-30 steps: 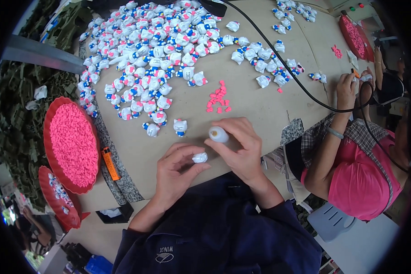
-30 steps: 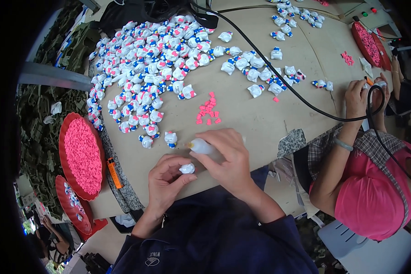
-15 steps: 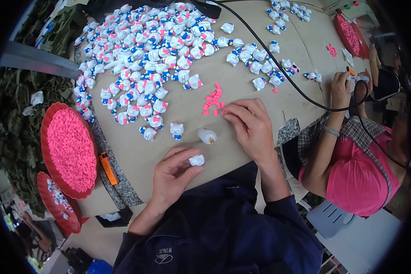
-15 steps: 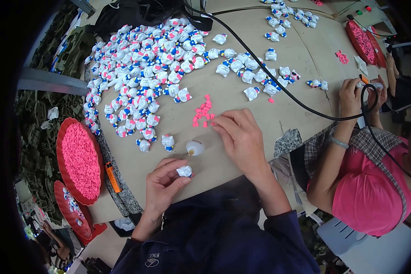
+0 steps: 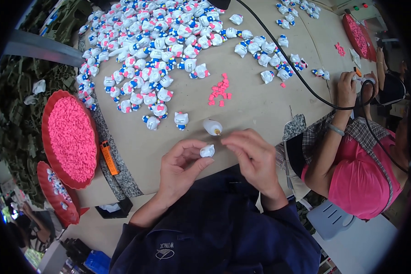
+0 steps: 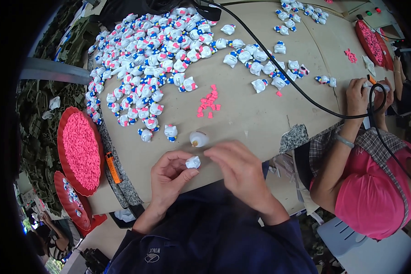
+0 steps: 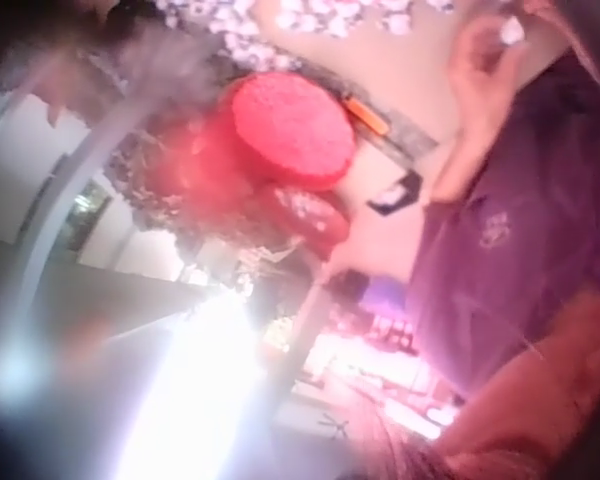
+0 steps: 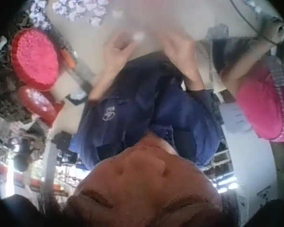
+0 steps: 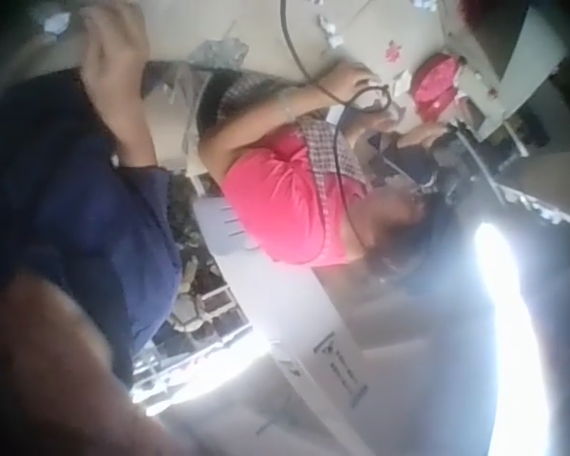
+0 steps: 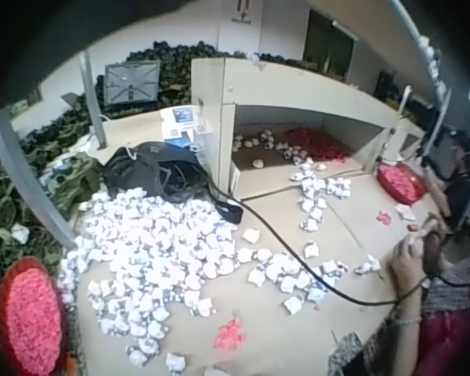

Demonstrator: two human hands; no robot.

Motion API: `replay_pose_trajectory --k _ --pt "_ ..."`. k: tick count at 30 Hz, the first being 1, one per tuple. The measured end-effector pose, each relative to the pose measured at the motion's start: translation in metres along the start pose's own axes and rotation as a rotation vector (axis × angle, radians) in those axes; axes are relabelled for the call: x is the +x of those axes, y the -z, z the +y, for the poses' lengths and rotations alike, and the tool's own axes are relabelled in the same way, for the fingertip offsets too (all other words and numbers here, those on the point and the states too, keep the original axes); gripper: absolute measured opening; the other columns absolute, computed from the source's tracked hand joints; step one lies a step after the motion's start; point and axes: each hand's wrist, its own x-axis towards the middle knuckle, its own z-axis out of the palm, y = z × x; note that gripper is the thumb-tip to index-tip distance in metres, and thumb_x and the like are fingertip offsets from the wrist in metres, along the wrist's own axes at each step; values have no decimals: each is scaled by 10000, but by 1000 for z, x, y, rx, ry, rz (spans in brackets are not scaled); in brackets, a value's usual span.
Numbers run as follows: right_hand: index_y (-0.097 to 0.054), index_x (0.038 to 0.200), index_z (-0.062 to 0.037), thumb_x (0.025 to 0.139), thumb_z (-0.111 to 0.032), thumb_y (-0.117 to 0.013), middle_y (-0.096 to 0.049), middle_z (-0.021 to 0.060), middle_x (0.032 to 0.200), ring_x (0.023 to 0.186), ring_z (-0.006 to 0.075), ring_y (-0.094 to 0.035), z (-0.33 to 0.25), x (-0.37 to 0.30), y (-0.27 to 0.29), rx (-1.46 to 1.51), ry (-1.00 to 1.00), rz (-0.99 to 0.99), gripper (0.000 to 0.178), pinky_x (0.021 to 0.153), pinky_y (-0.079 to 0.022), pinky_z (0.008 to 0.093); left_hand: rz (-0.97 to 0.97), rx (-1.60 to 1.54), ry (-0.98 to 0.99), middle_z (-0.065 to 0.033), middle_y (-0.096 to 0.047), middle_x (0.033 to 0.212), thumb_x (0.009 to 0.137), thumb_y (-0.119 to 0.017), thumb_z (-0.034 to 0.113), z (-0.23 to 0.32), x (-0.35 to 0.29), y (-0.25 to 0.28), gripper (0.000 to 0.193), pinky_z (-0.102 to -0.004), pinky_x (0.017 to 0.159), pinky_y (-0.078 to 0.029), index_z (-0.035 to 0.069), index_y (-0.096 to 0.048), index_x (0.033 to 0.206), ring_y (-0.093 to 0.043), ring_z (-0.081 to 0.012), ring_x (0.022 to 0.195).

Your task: The person applies glue from a squeeze bottle to plastic figurines and attaches small bows onto them by hand, occasionally gathering and pushing the figurines into piles.

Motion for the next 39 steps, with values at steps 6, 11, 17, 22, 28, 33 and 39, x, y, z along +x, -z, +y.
replay_pose_trajectory --k 6,11,17,22,28,33,39 --pt "-628 901 20 759 54 -646 -635 122 846 747 270 -609 -6 -10 -12 15 34 49 147 652 -492 328 3 109 -144 -63 -621 965 760 -703 -62 -5 0 -5 298 -247 793 -514 -10 -589 1030 -624 -118 857" --pt "-645 896 12 753 43 -668 -649 113 822 716 229 -611 -6 -11 -11 20 41 37 148 616 -485 299 43 207 -184 -67 -629 957 732 -723 -51 -5 2 -6 290 -240 756 -521 4 -629 1001 -621 -113 829" --pt "-689 866 -15 731 14 -712 -666 82 794 697 168 -609 7 -8 -3 161 -88 -70 140 590 -475 260 -51 302 -250 -95 -661 999 722 -725 -38 -5 5 1 278 -263 767 -527 36 -674 985 -642 -165 887" --pt "-696 857 -19 720 4 -727 -663 79 770 692 162 -607 8 -9 -14 159 -63 -42 143 590 -473 260 -57 403 -287 -101 -663 1008 732 -716 -32 -1 8 6 269 -268 758 -530 42 -678 988 -645 -188 905" --pt "-685 870 -13 685 -5 -757 -659 84 795 704 155 -600 13 -10 -16 180 -109 78 199 597 -462 253 185 711 -327 -121 -656 990 738 -711 -8 18 14 5 257 -280 694 -525 31 -668 989 -636 -198 830" --pt "-631 975 -12 650 -67 -799 -633 90 995 856 159 -588 7 16 -22 27 -57 168 370 661 -467 266 406 921 -474 -105 -600 931 696 -754 37 23 38 10 304 -300 628 -504 33 -668 988 -599 -229 788" --pt "-566 1013 12 738 -10 -700 -637 121 991 881 249 -611 27 11 -19 131 70 230 306 786 -483 325 237 1192 -765 -91 -581 858 696 -753 107 56 81 -12 280 -354 681 -447 20 -671 949 -530 -253 799"
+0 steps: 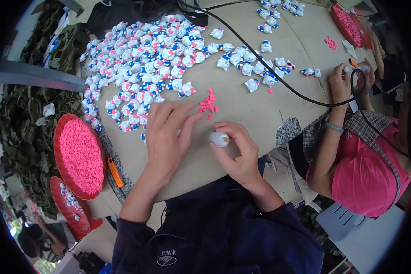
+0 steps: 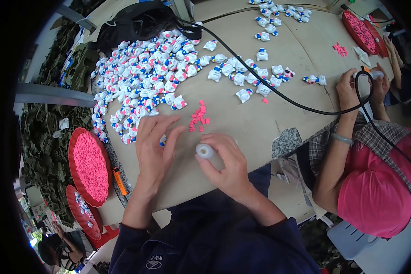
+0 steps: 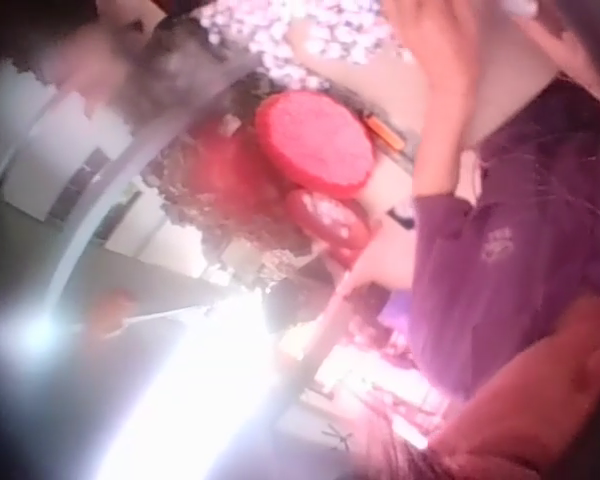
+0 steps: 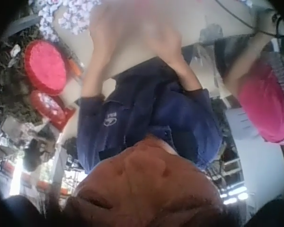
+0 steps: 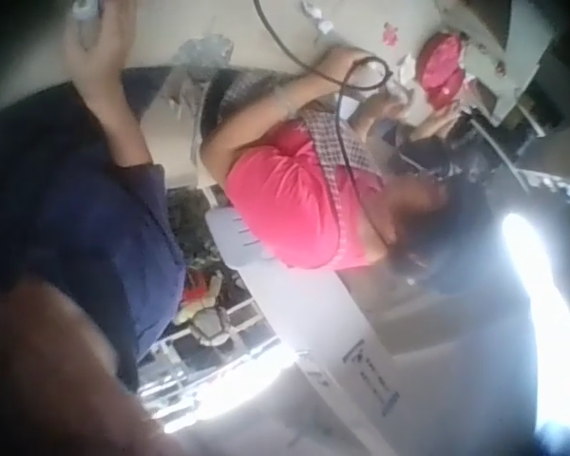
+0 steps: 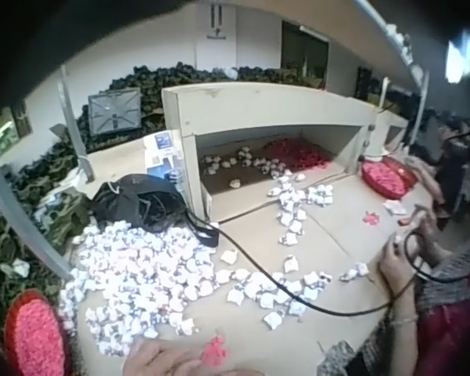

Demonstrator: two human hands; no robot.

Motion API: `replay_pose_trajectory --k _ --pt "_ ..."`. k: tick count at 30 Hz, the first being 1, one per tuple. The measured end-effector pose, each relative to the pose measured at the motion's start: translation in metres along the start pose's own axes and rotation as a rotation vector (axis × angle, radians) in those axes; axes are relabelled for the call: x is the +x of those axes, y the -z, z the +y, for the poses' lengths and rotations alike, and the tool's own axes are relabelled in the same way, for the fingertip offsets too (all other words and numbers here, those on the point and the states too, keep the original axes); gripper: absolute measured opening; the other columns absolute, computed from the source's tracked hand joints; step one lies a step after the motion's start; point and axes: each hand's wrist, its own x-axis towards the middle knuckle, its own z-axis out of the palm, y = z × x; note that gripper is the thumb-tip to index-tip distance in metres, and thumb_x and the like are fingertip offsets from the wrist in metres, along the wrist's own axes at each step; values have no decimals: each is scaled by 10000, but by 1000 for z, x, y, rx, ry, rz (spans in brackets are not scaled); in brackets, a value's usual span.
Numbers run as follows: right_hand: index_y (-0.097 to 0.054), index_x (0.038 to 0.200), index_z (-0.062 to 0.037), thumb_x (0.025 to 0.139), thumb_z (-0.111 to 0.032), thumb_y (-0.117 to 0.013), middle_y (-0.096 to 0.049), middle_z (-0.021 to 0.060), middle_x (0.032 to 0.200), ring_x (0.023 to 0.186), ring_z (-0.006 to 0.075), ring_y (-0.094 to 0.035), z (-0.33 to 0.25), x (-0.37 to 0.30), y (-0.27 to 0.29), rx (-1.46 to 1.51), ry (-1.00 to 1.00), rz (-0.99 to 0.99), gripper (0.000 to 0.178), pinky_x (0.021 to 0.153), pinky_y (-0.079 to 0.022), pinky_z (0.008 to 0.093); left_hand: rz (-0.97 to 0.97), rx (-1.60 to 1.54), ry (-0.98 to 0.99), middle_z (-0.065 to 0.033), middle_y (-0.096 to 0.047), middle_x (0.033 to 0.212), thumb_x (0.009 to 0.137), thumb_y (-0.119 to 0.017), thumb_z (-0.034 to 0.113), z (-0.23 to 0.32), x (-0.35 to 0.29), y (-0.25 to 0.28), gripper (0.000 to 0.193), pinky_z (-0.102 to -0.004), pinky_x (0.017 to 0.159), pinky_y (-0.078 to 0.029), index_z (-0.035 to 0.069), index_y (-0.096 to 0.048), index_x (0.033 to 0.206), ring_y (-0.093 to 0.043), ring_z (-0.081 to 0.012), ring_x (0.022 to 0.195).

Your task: The person applies glue from a squeeze bottle to plastic figurines and attaches small bows onto them by hand, occasionally gathering and pushing the figurines into piles.

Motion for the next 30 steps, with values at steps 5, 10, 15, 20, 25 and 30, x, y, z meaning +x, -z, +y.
replay_pose_trajectory --k 5,10,15,20,25,30 --pt "-546 1050 18 775 -2 -661 -639 127 1028 878 193 -618 3 -20 17 223 -169 171 298 792 -483 284 -153 -231 -224 -122 -634 900 757 -708 172 30 58 -69 241 -354 747 -455 32 -660 947 -562 -275 849" --pt "-519 1118 28 797 -22 -653 -646 120 1000 889 170 -612 0 -27 43 167 -83 241 351 788 -472 262 -248 -18 -229 -134 -616 911 761 -704 158 47 65 -94 265 -327 764 -470 10 -643 971 -574 -261 879" --pt "-539 1111 41 790 -82 -675 -653 121 882 747 180 -574 1 -33 57 164 -28 293 370 691 -462 272 -384 -714 163 -85 -581 970 749 -705 8 44 32 -40 256 -284 751 -486 -6 -627 992 -586 -188 928" --pt "-637 961 39 646 -99 -784 -635 97 762 613 155 -526 -10 -26 63 106 33 56 374 559 -404 248 -296 -1131 520 -22 -567 990 749 -693 -84 30 -33 6 331 -248 695 -472 0 -594 1054 -575 -105 890" --pt "-672 930 26 589 -106 -814 -630 85 683 570 173 -518 -20 -19 50 61 108 -91 393 523 -396 259 -276 -1097 578 -3 -582 952 752 -719 -37 12 -75 9 374 -193 649 -406 33 -608 1102 -502 -47 789" --pt "-676 872 56 658 -282 -798 -641 104 695 592 185 -517 -26 -22 42 30 -25 -98 418 534 -396 271 -228 -1078 569 5 -568 929 750 -727 -11 10 -79 9 316 -194 622 -382 36 -641 1051 -445 -54 715"
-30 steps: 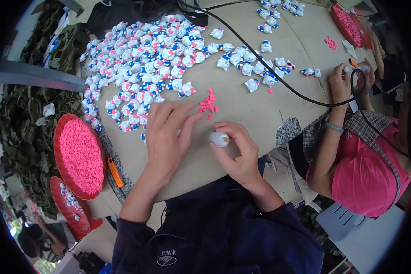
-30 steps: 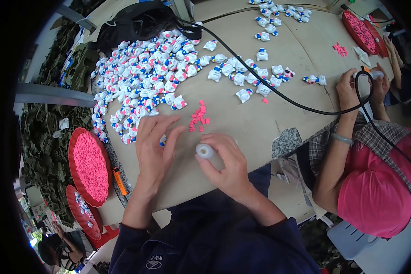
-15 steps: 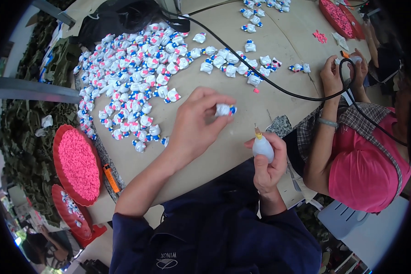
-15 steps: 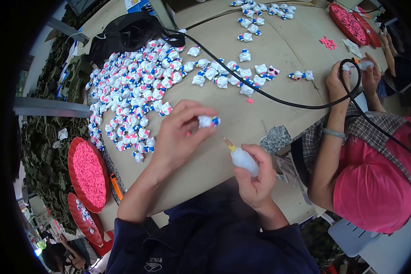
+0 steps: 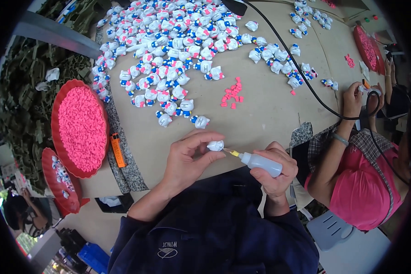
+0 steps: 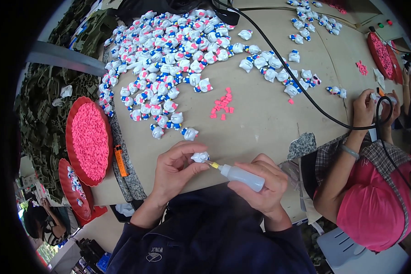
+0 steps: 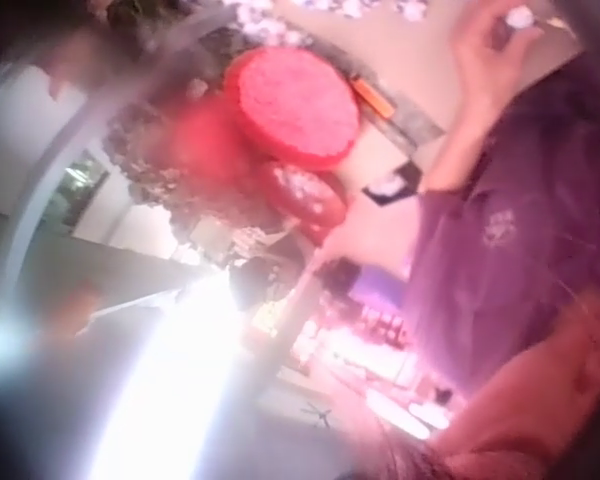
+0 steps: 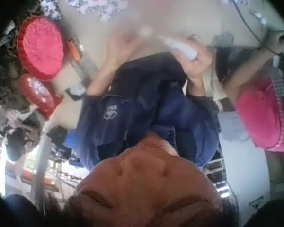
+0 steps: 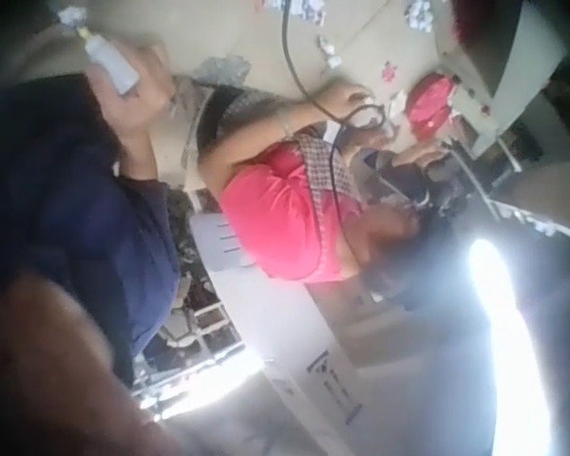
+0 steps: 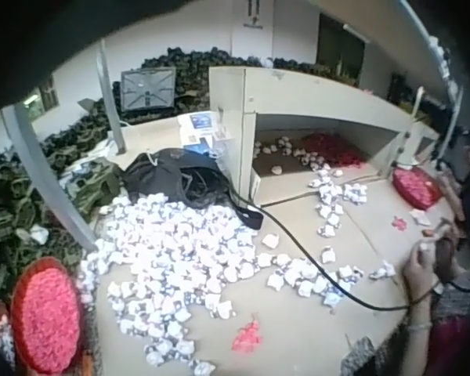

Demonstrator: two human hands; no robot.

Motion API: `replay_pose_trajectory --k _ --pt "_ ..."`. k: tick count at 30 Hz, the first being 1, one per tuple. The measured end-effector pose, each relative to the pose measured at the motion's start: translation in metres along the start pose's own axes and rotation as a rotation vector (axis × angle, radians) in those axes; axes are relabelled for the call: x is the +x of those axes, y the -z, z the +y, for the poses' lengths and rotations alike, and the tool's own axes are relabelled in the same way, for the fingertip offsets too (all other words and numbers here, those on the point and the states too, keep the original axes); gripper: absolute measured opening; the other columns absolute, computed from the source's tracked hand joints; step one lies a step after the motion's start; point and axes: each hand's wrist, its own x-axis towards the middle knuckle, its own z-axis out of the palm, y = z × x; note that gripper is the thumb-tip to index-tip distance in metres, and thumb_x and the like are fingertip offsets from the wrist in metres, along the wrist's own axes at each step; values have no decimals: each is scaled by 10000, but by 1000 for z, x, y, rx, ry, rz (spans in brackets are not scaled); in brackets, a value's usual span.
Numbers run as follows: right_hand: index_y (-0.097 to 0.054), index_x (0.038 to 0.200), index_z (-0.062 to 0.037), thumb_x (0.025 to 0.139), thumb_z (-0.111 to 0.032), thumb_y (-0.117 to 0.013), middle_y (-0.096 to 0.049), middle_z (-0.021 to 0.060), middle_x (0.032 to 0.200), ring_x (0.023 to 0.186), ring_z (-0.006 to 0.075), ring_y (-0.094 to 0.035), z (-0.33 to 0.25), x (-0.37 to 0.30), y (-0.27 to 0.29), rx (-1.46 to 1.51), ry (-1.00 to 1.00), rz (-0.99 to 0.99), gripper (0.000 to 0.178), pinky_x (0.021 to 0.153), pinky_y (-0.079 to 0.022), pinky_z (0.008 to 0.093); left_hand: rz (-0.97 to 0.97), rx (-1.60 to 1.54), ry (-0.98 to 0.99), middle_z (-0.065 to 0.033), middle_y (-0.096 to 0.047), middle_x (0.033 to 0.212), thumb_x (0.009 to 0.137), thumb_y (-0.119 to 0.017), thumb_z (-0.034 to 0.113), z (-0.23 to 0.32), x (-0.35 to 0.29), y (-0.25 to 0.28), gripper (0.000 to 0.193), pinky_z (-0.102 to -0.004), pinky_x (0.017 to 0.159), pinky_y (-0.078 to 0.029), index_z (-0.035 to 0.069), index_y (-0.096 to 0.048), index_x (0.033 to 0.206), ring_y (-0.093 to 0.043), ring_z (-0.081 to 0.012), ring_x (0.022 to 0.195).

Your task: The person applies glue from a squeeze bottle to plastic figurines and attaches small bows onto them by hand, occasionally gathering and pushing the figurines into piles.

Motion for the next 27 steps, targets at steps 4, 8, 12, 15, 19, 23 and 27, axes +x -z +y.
replay_pose_trajectory --k 4,8,12,15,19,23,27 --pt "-680 914 32 607 -82 -804 -646 94 693 559 170 -519 2 3 -1 -6 84 -34 350 501 -393 267 -11 26 2 3 -572 925 744 -734 -3 -1 0 1 322 -193 621 -380 40 -645 1050 -443 -56 713" --pt "-683 882 39 605 -67 -796 -648 93 693 556 165 -516 -1 3 -1 -21 30 -39 317 499 -391 265 -11 41 -15 -1 -583 931 741 -736 -1 -2 0 -2 322 -195 622 -379 47 -649 1048 -437 -59 708" --pt "-683 871 44 606 -60 -790 -636 88 675 555 161 -514 -1 4 1 -23 31 -46 304 499 -390 263 5 27 3 -2 -589 944 738 -737 -4 -3 1 -2 322 -196 626 -383 49 -651 1044 -440 -59 711" --pt "-682 873 45 608 -56 -788 -629 87 668 553 160 -511 0 4 3 -30 23 -29 302 498 -386 263 11 74 -22 -3 -594 961 736 -738 -6 -3 2 -1 319 -196 631 -386 52 -654 1038 -443 -59 714" --pt "-682 873 44 609 -54 -787 -626 87 671 554 161 -508 1 4 4 -23 3 -14 301 497 -383 264 29 47 -18 -6 -599 975 733 -738 -11 -2 2 -2 323 -195 635 -390 54 -654 1038 -457 -56 722" --pt "-681 879 44 609 -54 -788 -623 81 675 572 156 -512 1 4 5 4 -46 -11 307 515 -389 261 28 63 -12 -8 -601 980 734 -735 -17 -3 2 -1 326 -196 637 -397 50 -652 1042 -475 -55 729" --pt "-665 920 51 611 -40 -784 -637 87 747 626 144 -528 5 4 6 105 -106 35 342 566 -399 242 13 95 12 -10 -600 972 740 -729 -20 -2 1 2 310 -195 638 -399 51 -656 1033 -478 -55 725"
